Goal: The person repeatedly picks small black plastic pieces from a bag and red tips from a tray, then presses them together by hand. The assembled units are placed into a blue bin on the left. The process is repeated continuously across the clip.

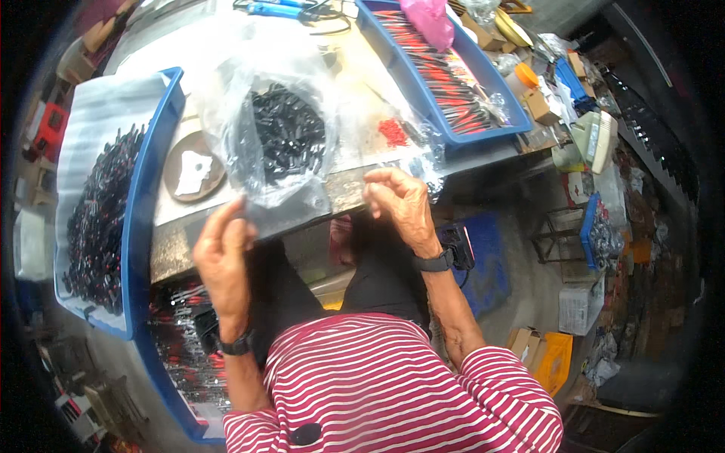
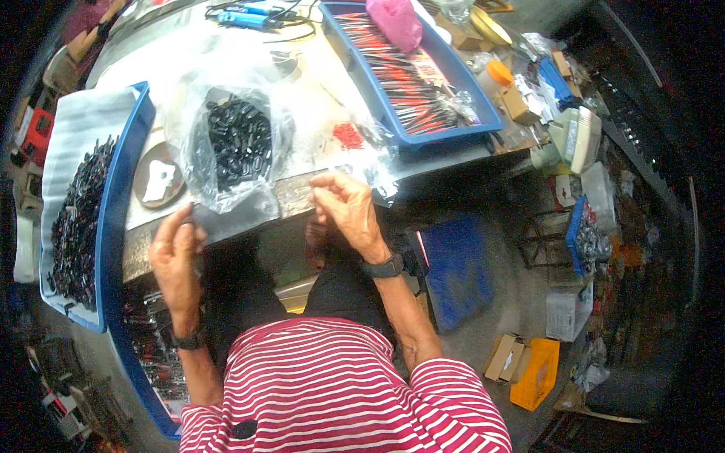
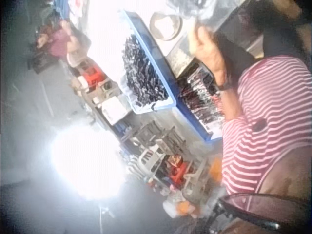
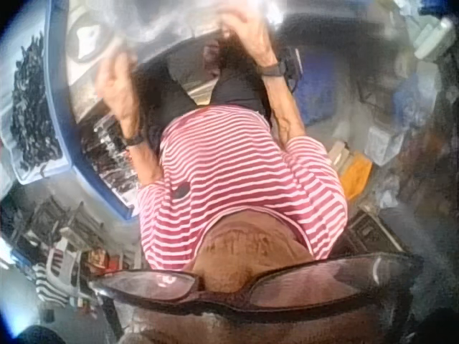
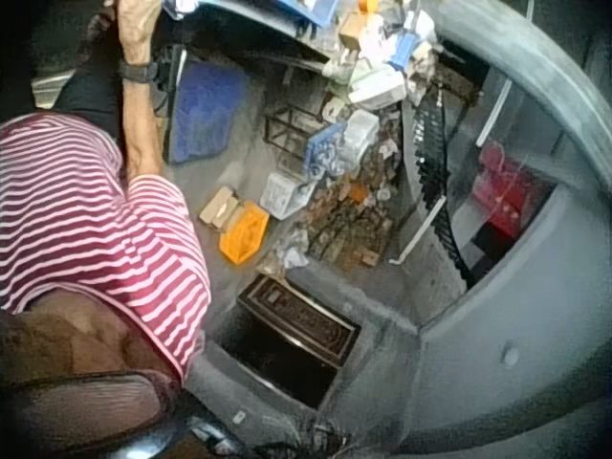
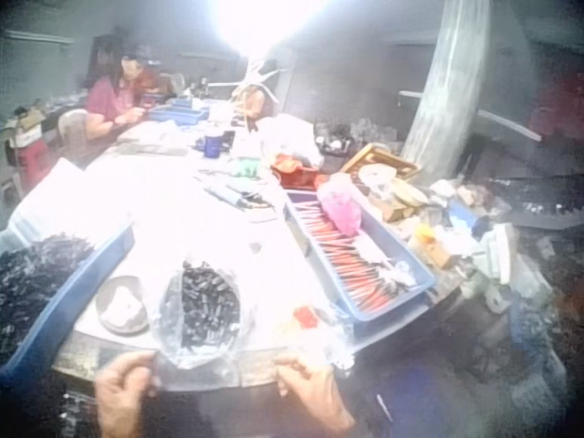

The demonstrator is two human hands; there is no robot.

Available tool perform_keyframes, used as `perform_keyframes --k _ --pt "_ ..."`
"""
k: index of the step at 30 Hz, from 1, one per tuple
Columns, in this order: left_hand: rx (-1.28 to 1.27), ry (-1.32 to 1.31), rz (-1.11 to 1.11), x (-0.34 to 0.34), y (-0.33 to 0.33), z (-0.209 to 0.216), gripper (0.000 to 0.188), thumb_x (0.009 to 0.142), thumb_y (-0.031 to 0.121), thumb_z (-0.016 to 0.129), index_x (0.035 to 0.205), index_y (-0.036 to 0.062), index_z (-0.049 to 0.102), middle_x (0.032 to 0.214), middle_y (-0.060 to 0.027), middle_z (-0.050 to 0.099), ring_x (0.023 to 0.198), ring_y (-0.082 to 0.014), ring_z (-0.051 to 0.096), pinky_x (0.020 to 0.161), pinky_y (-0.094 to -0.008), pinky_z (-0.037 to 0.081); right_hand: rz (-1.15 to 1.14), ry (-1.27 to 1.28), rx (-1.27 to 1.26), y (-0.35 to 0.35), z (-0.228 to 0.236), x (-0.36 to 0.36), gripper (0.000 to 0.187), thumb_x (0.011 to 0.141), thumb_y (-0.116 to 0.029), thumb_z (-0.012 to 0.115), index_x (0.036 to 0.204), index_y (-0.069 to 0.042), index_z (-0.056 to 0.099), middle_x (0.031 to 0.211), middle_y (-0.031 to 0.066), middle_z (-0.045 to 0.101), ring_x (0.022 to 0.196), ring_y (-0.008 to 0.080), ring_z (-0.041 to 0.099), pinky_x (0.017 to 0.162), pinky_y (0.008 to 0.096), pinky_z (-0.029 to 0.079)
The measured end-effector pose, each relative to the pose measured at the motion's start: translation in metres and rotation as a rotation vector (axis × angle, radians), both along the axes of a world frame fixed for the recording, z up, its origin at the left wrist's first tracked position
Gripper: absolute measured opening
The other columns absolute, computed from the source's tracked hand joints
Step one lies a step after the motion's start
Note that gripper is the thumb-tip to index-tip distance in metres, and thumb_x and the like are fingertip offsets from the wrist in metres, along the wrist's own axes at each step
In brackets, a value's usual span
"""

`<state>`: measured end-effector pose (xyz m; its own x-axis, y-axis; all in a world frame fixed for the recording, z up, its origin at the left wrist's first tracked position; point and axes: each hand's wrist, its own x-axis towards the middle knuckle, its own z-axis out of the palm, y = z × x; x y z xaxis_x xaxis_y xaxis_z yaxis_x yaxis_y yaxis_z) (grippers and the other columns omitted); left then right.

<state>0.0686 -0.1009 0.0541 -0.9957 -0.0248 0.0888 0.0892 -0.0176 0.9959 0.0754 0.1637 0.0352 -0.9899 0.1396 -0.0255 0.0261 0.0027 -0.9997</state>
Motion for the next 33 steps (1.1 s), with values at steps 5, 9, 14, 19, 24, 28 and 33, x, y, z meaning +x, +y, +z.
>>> perform_keyframes --k 5,9,14,19,24,28,33 --pt "0.092 -0.016 0.176 -0.002 -0.026 -0.005 0.027 0.090 0.016 0.058 0.113 0.0008 0.059 0.075 -0.0011 0.059 0.062 -0.0054 0.047 0.057 -0.0178 0.037 -0.289 0.094 0.314 0.042 -0.020 -0.020 0.015 0.087 -0.001 0.052 0.099 0.005 0.059 0.080 0.0067 0.062 0.061 0.0075 0.054 0.053 0.0208 0.045" --pt "0.173 0.000 0.230 -0.006 -0.041 -0.006 0.024 0.091 0.010 0.057 0.111 -0.0010 0.058 0.076 -0.0031 0.061 0.061 -0.0050 0.047 0.056 -0.0162 0.036 -0.390 0.257 0.705 0.050 -0.026 -0.038 0.012 0.081 0.000 0.053 0.089 0.004 0.061 0.079 0.0142 0.063 0.070 0.0246 0.059 0.064 0.0339 0.047" --pt "0.132 -0.024 0.360 -0.006 -0.052 0.005 0.021 0.090 0.007 0.057 0.110 -0.0013 0.058 0.076 -0.0029 0.061 0.062 -0.0054 0.049 0.056 -0.0164 0.038 -0.395 0.319 0.946 0.050 -0.030 -0.050 0.010 0.078 -0.002 0.052 0.083 0.001 0.062 0.081 0.0197 0.060 0.079 0.0360 0.059 0.072 0.0422 0.046" --pt "-0.100 0.065 0.506 -0.006 -0.068 0.017 0.022 0.088 0.008 0.059 0.109 0.0002 0.060 0.080 -0.0014 0.061 0.071 -0.0083 0.056 0.062 -0.0193 0.043 -0.355 0.463 1.209 0.055 -0.044 -0.062 0.009 0.077 -0.002 0.055 0.083 -0.003 0.061 0.081 0.0154 0.059 0.075 0.0344 0.058 0.068 0.0427 0.047" --pt "-0.052 0.158 0.578 -0.013 -0.088 0.024 0.020 0.089 0.007 0.057 0.107 -0.0012 0.058 0.073 -0.0001 0.058 0.061 -0.0032 0.049 0.054 -0.0167 0.036 -0.274 0.401 1.382 0.051 -0.037 -0.059 0.008 0.079 -0.002 0.055 0.087 -0.002 0.056 0.087 0.0153 0.056 0.070 0.0327 0.059 0.061 0.0416 0.049" --pt "-0.092 0.190 0.689 -0.017 -0.108 0.031 0.017 0.090 0.007 0.056 0.105 -0.0032 0.057 0.067 -0.0005 0.055 0.054 -0.0036 0.043 0.048 -0.0168 0.032 -0.258 0.328 1.407 0.048 -0.034 -0.058 0.006 0.084 -0.003 0.055 0.082 -0.001 0.050 0.083 0.0185 0.051 0.072 0.0391 0.055 0.059 0.0475 0.043" --pt "-0.069 0.193 0.825 -0.029 -0.133 0.036 0.017 0.091 0.007 0.056 0.104 -0.0023 0.057 0.067 -0.0020 0.055 0.051 -0.0038 0.043 0.045 -0.0170 0.034 -0.245 0.351 1.476 0.051 -0.035 -0.060 0.008 0.079 -0.001 0.055 0.083 0.000 0.049 0.085 0.0193 0.051 0.070 0.0390 0.057 0.058 0.0458 0.046"
